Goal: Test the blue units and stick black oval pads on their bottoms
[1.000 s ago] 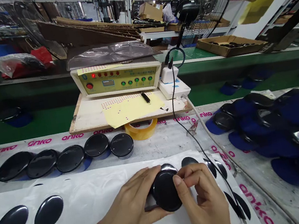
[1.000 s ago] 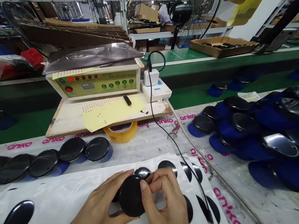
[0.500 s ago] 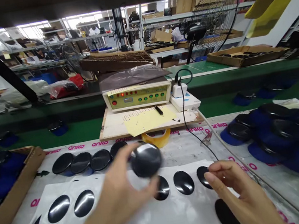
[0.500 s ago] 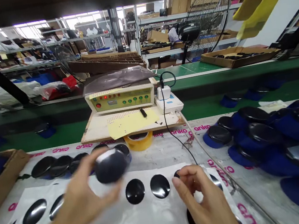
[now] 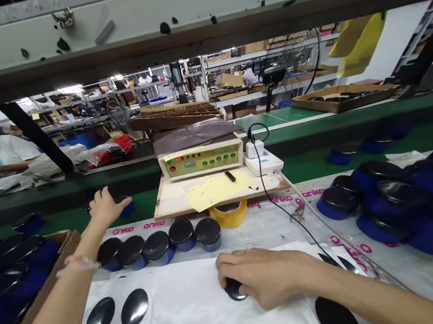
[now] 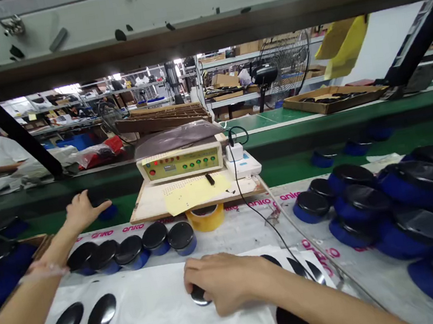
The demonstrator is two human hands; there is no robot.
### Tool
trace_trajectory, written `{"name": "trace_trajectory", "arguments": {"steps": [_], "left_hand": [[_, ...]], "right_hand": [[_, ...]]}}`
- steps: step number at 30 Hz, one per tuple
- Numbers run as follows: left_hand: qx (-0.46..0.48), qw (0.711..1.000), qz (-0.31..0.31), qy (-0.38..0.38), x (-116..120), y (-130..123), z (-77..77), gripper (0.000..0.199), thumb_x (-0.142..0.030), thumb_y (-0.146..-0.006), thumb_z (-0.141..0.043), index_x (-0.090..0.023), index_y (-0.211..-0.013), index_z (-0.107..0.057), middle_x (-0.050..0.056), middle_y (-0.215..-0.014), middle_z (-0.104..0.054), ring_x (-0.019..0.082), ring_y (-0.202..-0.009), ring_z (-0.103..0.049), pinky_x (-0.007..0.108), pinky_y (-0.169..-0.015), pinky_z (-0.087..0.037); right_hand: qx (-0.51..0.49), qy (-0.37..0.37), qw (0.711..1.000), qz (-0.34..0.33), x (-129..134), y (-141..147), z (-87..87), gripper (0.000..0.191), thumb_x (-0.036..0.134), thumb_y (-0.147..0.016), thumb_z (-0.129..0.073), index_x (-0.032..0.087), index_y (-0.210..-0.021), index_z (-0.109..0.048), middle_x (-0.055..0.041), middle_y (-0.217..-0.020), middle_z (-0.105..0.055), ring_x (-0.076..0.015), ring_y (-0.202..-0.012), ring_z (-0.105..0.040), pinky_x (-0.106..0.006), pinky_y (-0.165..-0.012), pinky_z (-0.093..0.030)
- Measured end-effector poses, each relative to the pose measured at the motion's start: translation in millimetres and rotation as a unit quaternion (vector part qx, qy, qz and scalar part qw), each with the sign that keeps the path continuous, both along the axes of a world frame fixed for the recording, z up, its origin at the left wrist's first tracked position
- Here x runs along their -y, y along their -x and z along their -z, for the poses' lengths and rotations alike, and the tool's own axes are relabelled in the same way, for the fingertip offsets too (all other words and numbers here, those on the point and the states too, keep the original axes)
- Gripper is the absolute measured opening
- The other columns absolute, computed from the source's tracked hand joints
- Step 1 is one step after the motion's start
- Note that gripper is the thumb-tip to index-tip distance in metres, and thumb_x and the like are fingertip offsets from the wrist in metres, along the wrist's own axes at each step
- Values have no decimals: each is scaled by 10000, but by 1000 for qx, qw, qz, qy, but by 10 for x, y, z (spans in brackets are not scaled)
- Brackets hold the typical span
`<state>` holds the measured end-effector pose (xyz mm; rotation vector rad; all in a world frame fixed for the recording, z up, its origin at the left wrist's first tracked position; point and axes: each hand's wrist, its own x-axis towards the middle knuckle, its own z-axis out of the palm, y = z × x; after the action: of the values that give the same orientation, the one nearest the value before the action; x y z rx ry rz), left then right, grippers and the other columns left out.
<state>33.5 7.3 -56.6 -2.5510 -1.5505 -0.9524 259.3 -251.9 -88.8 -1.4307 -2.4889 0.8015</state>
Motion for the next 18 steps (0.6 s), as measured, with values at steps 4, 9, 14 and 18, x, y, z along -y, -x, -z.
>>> {"name": "trace_trajectory", "arguments": {"steps": [4, 9, 14, 18], "left_hand": [[-50, 987, 145, -41, 971, -303, 408, 414, -506, -887, -433, -212, -1152, -556, 57, -1174, -606, 259, -1130, -524, 400, -949, -413], [-97, 973, 198, -75, 1600, -535, 1014, 513, -378, -951, -360, -126, -1393, -302, 104, -1418, -423, 264, -1312, -341, 449, -1074, -193], [-102, 972, 196, -83, 1494, -522, 1062, 492, -375, -959, -353, -133, -1386, -314, 78, -1422, -422, 256, -1322, -320, 446, -1081, -154], [-102, 972, 189, -93, 1513, -531, 1039, 523, -402, -949, -379, -108, -1378, -323, 93, -1410, -435, 270, -1316, -323, 457, -1072, -170]], "right_hand": [[44, -14, 998, -50, -151, -4, 86, 393, 112, -665, -583, 227, -1031, -495, -24, -1067, -547, -179, -736, -547, -259, -563, -379], [67, -4, 995, -79, -242, -15, 53, 417, 130, -656, -611, 216, -1041, -475, -41, -1089, -524, -136, -621, -499, -233, -476, -321], [111, -93, 985, -93, -167, 42, -25, 371, 98, -679, -636, 186, -1001, -474, -21, -971, -565, -165, -732, -534, -260, -509, -317], [178, -159, 965, -104, -25, 101, -41, 273, 63, -724, -581, 163, -964, -498, -38, -947, -567, -181, -770, -512, -286, -526, -317]]}}
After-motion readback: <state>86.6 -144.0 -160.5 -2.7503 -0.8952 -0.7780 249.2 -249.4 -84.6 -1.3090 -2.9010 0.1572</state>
